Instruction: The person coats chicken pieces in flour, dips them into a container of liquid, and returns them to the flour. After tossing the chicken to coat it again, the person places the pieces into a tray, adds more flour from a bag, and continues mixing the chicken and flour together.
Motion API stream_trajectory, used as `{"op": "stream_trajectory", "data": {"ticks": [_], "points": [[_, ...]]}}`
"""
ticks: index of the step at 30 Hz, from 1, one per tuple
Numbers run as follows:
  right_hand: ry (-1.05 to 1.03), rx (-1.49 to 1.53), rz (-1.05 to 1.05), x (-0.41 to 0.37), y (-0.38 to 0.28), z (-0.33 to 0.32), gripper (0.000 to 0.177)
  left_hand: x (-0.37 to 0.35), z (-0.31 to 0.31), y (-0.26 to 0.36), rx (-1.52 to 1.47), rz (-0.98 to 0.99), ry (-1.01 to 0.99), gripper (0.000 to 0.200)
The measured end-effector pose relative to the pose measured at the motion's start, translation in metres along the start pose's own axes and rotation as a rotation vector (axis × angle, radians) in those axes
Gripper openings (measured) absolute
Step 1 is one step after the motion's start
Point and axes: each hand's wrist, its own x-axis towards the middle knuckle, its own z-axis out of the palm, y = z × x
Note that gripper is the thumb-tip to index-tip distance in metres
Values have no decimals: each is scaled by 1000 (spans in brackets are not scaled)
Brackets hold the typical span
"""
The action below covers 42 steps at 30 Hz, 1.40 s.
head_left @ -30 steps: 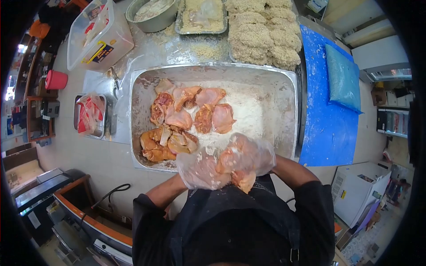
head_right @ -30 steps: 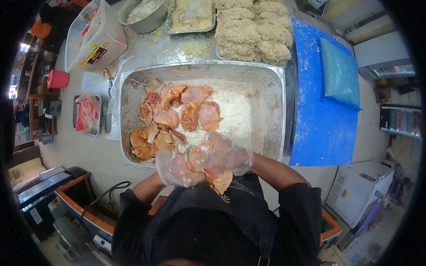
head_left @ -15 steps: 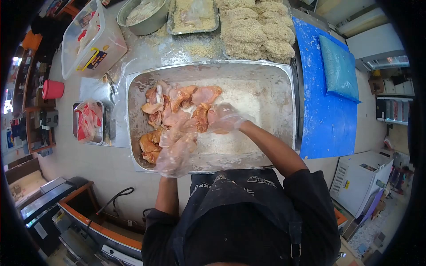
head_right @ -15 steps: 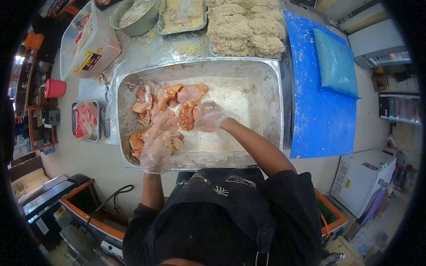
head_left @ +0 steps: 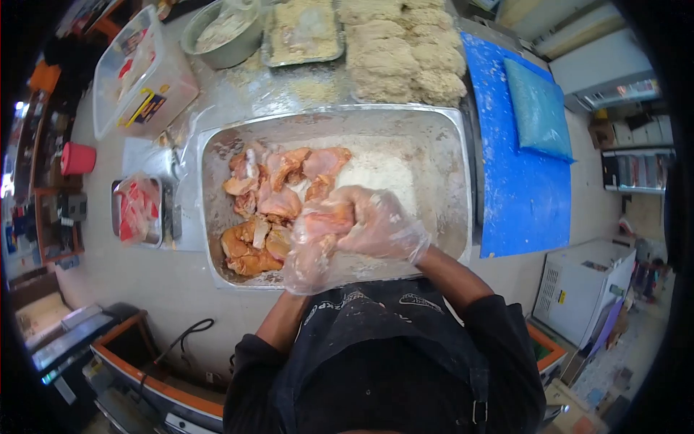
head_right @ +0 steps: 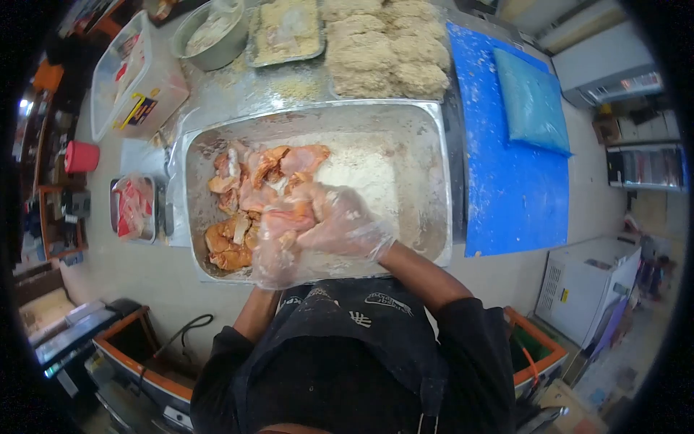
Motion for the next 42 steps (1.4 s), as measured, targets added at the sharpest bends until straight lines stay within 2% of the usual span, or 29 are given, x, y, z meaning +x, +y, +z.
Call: {"op": "stream_trajectory", "data": {"ticks": [2,3,6,9,12,13,15,18,19,21,24,27,29,30,32,33,35,36,38,40,42], "points": [[-11,20,-95,-5,5,5,54,3,-8,6,89,64,-4,32],[62,-68,-172,-11,6,8,49,4,-14,10,124,95,-16,32],[54,-244,-246,-22,-5,11,35,-3,-26,17,238,211,-66,31],[-195,15,54,-26,8,24,34,-11,-37,24,371,349,-65,31],[-179,193,107,-39,22,33,34,-12,-38,29,495,499,5,31],[-132,84,37,-42,25,36,34,-12,-34,30,506,508,35,32],[-45,-132,-94,-52,30,40,39,-11,-24,33,468,443,52,32],[47,-91,35,-64,31,37,38,1,-11,38,121,29,-72,34],[101,-183,43,-68,31,39,36,5,-5,42,12,-109,-122,34],[208,-371,51,-71,31,42,36,12,3,42,-51,-151,-157,35],[426,-721,7,-74,34,31,35,20,12,38,-26,-76,-162,36],[320,-440,321,-93,13,-40,35,30,16,38,18,-16,-163,38],[676,-423,305,-129,46,-88,32,35,16,45,84,34,-113,40],[838,-274,419,-148,54,-117,26,40,18,50,123,72,-57,41],[1229,-221,754,-208,78,-170,30,46,25,65,213,142,86,43],[1306,-360,873,-239,110,-197,42,50,33,74,245,167,144,44],[1449,-593,1144,-301,173,-250,68,60,62,96,275,139,131,46],[1360,-361,1341,-311,175,-284,77,65,82,107,286,101,86,47],[1413,-358,1345,-325,232,-330,82,74,119,124,263,-69,-144,68],[1455,-351,1342,-319,265,-375,87,72,172,129,65,-127,-222,74],[1493,-315,1391,-316,270,-396,92,76,213,150,173,-80,-192,76]]}}
